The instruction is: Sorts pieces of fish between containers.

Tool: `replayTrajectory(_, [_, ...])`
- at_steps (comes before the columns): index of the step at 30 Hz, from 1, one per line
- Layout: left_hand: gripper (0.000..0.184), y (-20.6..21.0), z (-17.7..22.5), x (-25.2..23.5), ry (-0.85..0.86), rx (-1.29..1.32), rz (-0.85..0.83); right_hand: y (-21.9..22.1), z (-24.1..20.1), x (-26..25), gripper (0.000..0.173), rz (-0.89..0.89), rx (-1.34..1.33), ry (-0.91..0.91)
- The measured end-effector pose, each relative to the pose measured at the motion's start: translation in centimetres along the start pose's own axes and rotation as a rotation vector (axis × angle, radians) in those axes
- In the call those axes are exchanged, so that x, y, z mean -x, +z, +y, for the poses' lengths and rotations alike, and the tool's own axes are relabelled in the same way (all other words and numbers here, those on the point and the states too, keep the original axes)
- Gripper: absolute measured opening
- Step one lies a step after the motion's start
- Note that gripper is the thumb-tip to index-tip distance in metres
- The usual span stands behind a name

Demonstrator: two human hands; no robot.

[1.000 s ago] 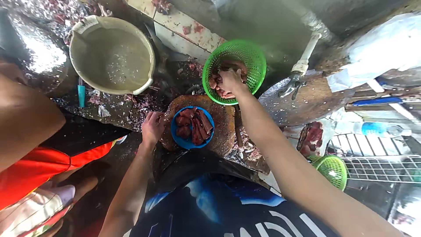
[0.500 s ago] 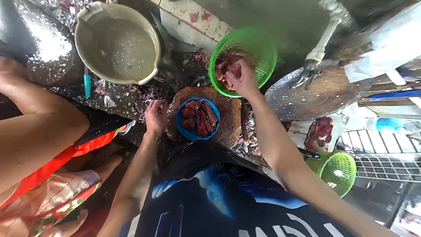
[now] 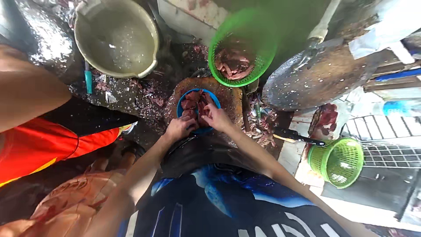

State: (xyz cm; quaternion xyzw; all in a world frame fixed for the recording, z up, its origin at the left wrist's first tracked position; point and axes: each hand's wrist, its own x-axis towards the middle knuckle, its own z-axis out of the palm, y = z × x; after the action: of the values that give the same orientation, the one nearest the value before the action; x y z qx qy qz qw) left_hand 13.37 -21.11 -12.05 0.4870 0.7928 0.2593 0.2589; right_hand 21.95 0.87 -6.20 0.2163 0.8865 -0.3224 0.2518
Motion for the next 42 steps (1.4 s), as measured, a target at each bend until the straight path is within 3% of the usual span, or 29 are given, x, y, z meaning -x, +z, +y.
replayTrajectory(4, [0.024, -0.2, 0.6, -0.8, 0.087, -0.060, -0.009, -5.3, 2.3, -2.1, 0.038, 0.253, -0.084, 0.062])
replayTrajectory(9, [0.021, 0.2, 0.4, -2.1, 0.145, -0.149, -0.097, -10.7, 3.9, -8.0, 0.030, 0.611, 0.042, 0.020])
replayTrajectory(12, [0.022, -0.5, -0.3, -2.1, 0.097, -0.114, -0.074, -13.4, 4.5, -11.3, 0.035, 0.563, 0.257, 0.056])
replayTrajectory(15, [0.025, -0.9, -1.3, -1.7, 0.098, -0.040, -0.047, -14.3, 6.3, -13.8, 0.046, 0.382, 0.449, 0.039])
replayTrajectory(21, [0.024, -1.2, -1.3, -1.7, 0.037, 0.046, 0.037, -15.2, 6.6, -14.7, 0.065, 0.216, 0.624, 0.004])
replayTrajectory(24, [0.023, -1.1, -1.3, -2.1, 0.044, 0.061, 0.075, -15.4, 6.6, -14.4, 0.074, 0.228, 0.568, 0.045])
replayTrajectory(29, [0.019, -2.4, -1.3, -2.4, 0.000, 0.079, 0.172, -15.4, 7.5, -13.8, 0.073, 0.291, 0.475, 0.089])
replayTrajectory(34, [0.017, -4.3, -2.0, -2.2, -0.083, 0.069, 0.287, -17.1, 9.0, -12.2, 0.046, 0.336, 0.107, 0.073])
replayTrajectory(38, [0.021, -5.5, -2.1, -2.2, -0.166, 0.072, 0.373, -18.6, 9.8, -9.6, 0.046, 0.489, -0.154, 0.070])
replayTrajectory(40, [0.028, -5.5, -1.7, -2.1, -0.169, 0.093, 0.358, -19.4, 9.7, -7.8, 0.048, 0.584, -0.272, 0.067])
replayTrajectory(42, [0.041, -5.1, -1.0, -1.9, -0.152, 0.106, 0.219, -20.0, 9.0, -5.7, 0.049, 0.677, -0.409, 0.035])
